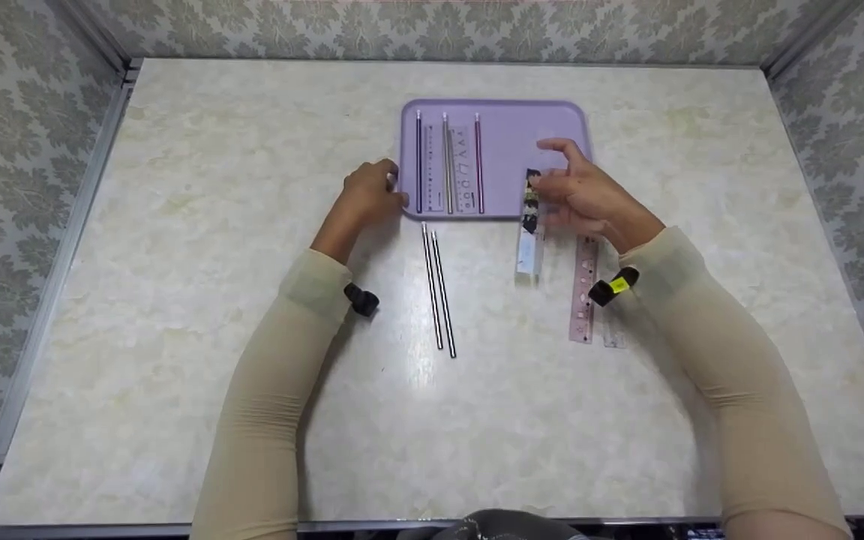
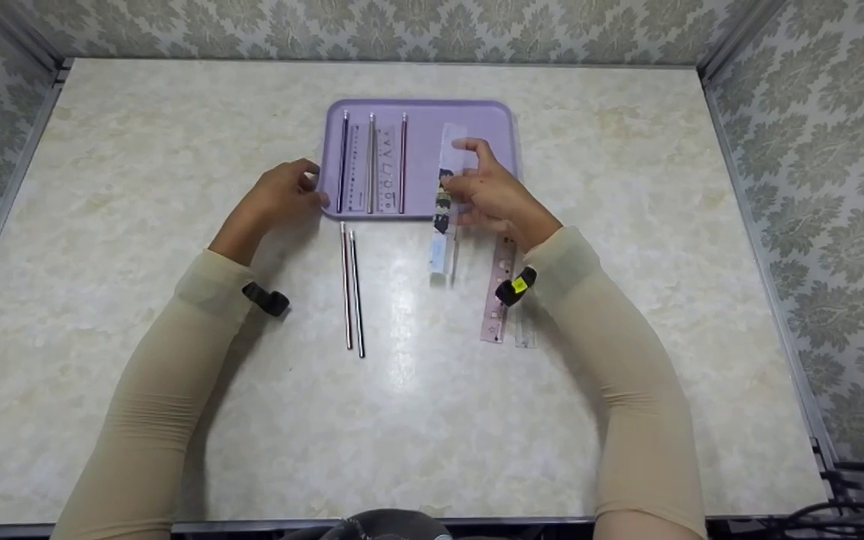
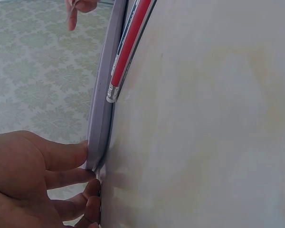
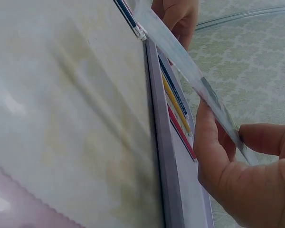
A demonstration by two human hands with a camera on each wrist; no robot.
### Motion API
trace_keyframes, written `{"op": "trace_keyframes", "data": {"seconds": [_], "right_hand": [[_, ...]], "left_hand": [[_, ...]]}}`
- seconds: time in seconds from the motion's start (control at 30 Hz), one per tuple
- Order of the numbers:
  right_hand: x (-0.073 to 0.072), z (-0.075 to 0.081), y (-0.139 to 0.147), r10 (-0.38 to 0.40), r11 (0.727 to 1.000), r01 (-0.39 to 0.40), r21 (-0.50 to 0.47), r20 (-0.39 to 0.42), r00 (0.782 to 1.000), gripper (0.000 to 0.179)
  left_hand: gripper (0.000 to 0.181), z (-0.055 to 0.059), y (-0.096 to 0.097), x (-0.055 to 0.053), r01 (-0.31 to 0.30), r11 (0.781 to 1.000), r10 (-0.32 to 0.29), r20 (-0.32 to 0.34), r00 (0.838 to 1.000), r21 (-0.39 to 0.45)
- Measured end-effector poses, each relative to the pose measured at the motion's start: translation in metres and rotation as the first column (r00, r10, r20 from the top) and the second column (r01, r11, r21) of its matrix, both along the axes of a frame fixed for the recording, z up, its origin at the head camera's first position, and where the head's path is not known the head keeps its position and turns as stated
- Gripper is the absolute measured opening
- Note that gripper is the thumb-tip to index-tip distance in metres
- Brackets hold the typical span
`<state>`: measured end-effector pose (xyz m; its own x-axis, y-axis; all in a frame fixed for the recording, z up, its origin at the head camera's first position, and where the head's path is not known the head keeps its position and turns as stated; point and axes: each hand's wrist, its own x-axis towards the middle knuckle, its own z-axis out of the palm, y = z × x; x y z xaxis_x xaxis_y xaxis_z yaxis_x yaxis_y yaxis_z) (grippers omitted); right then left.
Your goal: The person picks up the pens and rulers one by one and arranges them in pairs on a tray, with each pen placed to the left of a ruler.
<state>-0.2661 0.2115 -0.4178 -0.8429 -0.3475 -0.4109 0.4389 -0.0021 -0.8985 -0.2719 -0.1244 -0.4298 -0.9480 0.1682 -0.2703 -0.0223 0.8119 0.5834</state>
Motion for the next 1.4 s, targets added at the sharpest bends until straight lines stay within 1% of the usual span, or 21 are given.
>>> {"op": "trace_keyframes", "data": {"seconds": [0.23,0.37,0.47,0.67,0.8,0.9,1.07,1.23,1.4], "right_hand": [[-0.018,0.004,-0.01,-0.034,0.998,0.036,-0.043,0.045,0.998,0.074],[-0.029,0.007,-0.015,-0.068,0.996,0.07,-0.051,0.054,0.996,0.071],[-0.039,0.01,-0.02,-0.088,0.995,0.09,-0.036,0.051,0.995,0.069],[-0.064,0.016,-0.034,-0.143,0.99,0.143,0.014,0.041,0.989,0.061],[-0.078,0.016,-0.04,-0.174,0.984,0.173,0.046,0.027,0.984,0.06],[-0.083,0.014,-0.042,-0.18,0.982,0.179,0.063,0.008,0.984,0.061],[-0.085,0.009,-0.045,-0.175,0.981,0.176,0.079,-0.018,0.984,0.064],[-0.088,0.005,-0.05,-0.17,0.978,0.17,0.119,-0.013,0.985,0.064],[-0.089,0.002,-0.056,-0.141,0.977,0.139,0.16,0.0,0.99,0.068]], "left_hand": [[0.05,-0.001,0.001,-0.001,0.007,1.0,-0.007,-0.001,1.0,-0.009],[0.05,0.0,0.001,-0.002,0.006,1.0,-0.006,-0.001,1.0,-0.012],[0.05,0.0,0.001,-0.002,0.005,1.0,-0.005,0.007,1.0,-0.011],[0.05,0.0,0.0,-0.001,-0.003,1.0,0.003,0.013,1.0,-0.001],[0.05,-0.001,0.001,-0.001,-0.006,1.0,0.006,0.013,1.0,0.005],[0.049,-0.001,0.001,0.0,-0.009,1.0,0.009,0.013,1.0,0.006],[0.05,-0.001,0.002,0.0,-0.005,1.0,0.005,0.009,1.0,0.006],[0.05,0.0,0.001,0.0,-0.002,1.0,0.002,0.003,1.0,0.008],[0.049,-0.001,0.0,0.0,-0.003,1.0,0.003,-0.002,1.0,0.008]]}}
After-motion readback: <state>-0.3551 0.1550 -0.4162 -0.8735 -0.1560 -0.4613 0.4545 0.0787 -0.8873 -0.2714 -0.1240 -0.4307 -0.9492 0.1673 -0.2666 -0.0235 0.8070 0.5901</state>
